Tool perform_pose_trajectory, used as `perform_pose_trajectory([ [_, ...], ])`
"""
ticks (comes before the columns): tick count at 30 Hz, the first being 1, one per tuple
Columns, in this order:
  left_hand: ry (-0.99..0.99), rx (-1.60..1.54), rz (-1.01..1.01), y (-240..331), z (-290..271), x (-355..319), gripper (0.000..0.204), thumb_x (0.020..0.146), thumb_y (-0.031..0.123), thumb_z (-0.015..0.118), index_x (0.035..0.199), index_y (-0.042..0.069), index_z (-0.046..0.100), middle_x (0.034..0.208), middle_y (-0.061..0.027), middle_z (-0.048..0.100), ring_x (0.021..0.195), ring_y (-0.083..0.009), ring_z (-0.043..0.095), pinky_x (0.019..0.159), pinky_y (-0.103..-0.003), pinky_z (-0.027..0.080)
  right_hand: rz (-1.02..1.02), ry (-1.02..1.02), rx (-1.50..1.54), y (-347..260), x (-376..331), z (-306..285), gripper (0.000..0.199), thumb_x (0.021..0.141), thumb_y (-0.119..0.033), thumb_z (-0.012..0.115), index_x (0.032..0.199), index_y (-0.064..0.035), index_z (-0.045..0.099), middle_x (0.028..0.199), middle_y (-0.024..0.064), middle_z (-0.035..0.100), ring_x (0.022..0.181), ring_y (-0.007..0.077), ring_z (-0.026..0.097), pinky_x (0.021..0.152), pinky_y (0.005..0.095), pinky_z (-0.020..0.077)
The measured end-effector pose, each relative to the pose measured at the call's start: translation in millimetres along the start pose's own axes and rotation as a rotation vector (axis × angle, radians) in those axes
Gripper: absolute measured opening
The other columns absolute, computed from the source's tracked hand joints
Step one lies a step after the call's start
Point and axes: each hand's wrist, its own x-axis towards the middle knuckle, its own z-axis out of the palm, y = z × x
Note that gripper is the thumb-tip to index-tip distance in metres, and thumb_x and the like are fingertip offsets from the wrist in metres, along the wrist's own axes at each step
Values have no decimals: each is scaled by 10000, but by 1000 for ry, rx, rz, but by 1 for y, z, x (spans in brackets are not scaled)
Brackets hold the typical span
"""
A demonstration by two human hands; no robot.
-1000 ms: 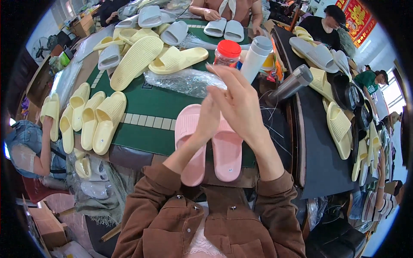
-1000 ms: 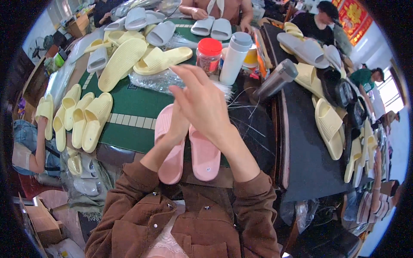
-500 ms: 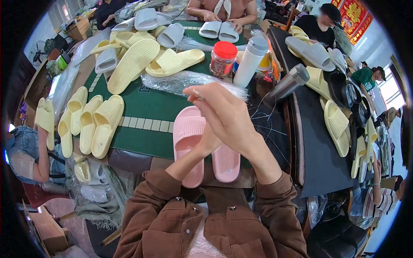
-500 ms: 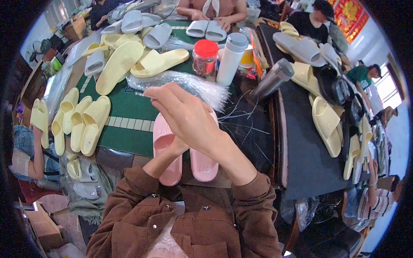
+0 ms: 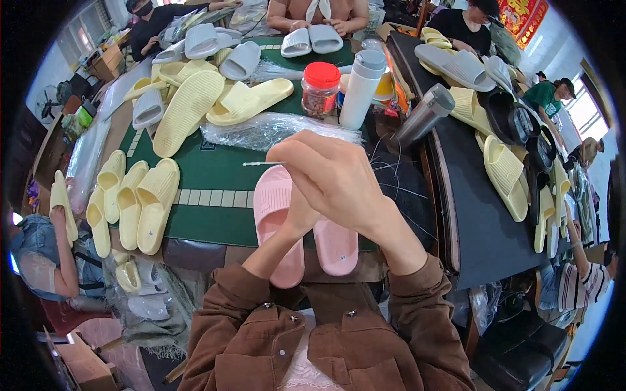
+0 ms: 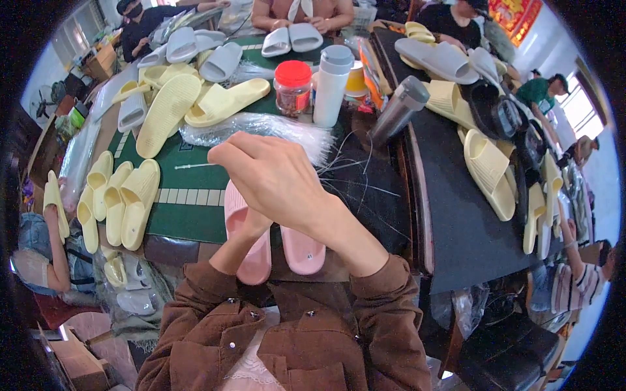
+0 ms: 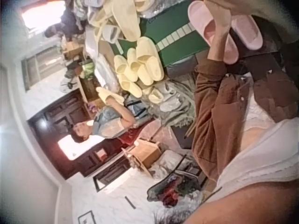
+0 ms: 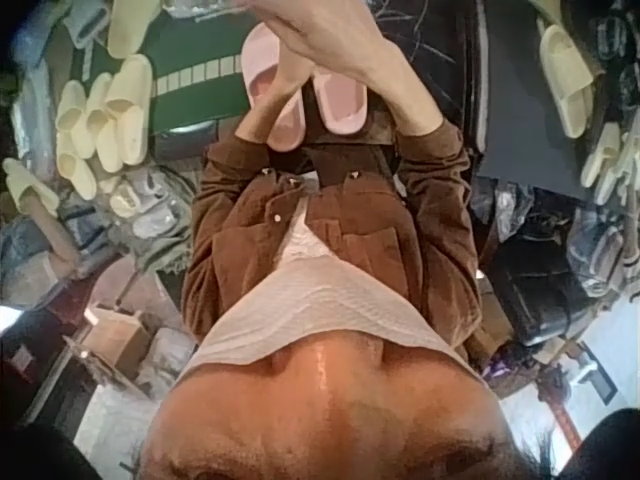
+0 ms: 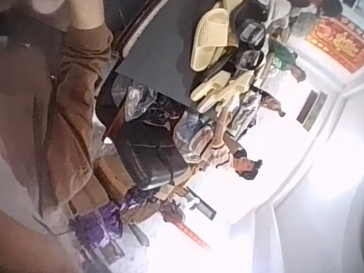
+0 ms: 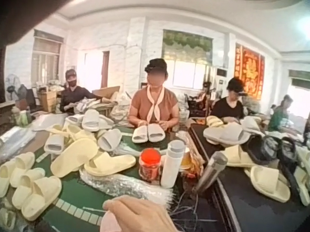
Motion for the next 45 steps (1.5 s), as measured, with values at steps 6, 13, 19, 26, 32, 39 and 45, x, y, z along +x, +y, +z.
perform_pose_trajectory([
  [6,-55,33,113,-22,1,-5,488,886,137,588,1309,39,365,1216,-110,458,1167,-219,463,937,-354,402,88,-4,269,-7,2,-5,122,852,-49,584,973,-61,592,811,85,634,742,280,646,626,332,502],
  [13,-103,71,218,-29,2,-6,487,883,139,595,1303,40,369,1209,-106,458,1161,-215,465,931,-353,404,166,-205,205,-15,2,-7,245,843,-39,565,1075,-40,488,799,114,622,771,306,650,667,348,509],
  [19,77,91,169,-5,7,-9,474,839,124,638,1246,35,412,1167,-110,489,1115,-215,493,891,-359,422,21,-116,132,-18,2,-11,300,757,-24,585,1034,-32,471,844,128,609,765,348,632,654,398,509],
  [26,33,208,-20,13,5,4,460,816,110,651,1214,30,434,1148,-117,506,1093,-221,508,870,-364,432,51,-285,-192,-5,-3,-9,145,735,-75,591,859,-17,546,837,107,588,688,306,645,566,396,521],
  [32,102,311,213,41,2,-13,421,799,74,640,1177,22,459,1117,-124,528,1064,-234,532,849,-370,447,28,-273,-210,-7,-5,-17,114,737,-75,596,837,-24,582,907,100,580,719,289,648,587,384,527],
  [39,148,165,187,45,10,-2,242,870,105,578,1088,20,517,1045,-98,536,1038,-218,551,842,-328,458,136,-360,-176,8,-17,-12,96,797,-139,643,859,-66,633,963,70,582,775,281,624,643,375,501],
  [45,87,-415,30,33,0,9,230,997,245,453,1012,29,533,802,8,503,734,-85,499,675,-238,417,206,-192,-72,4,-12,-26,217,790,-62,641,1005,-68,669,932,93,588,769,280,619,671,350,508],
])
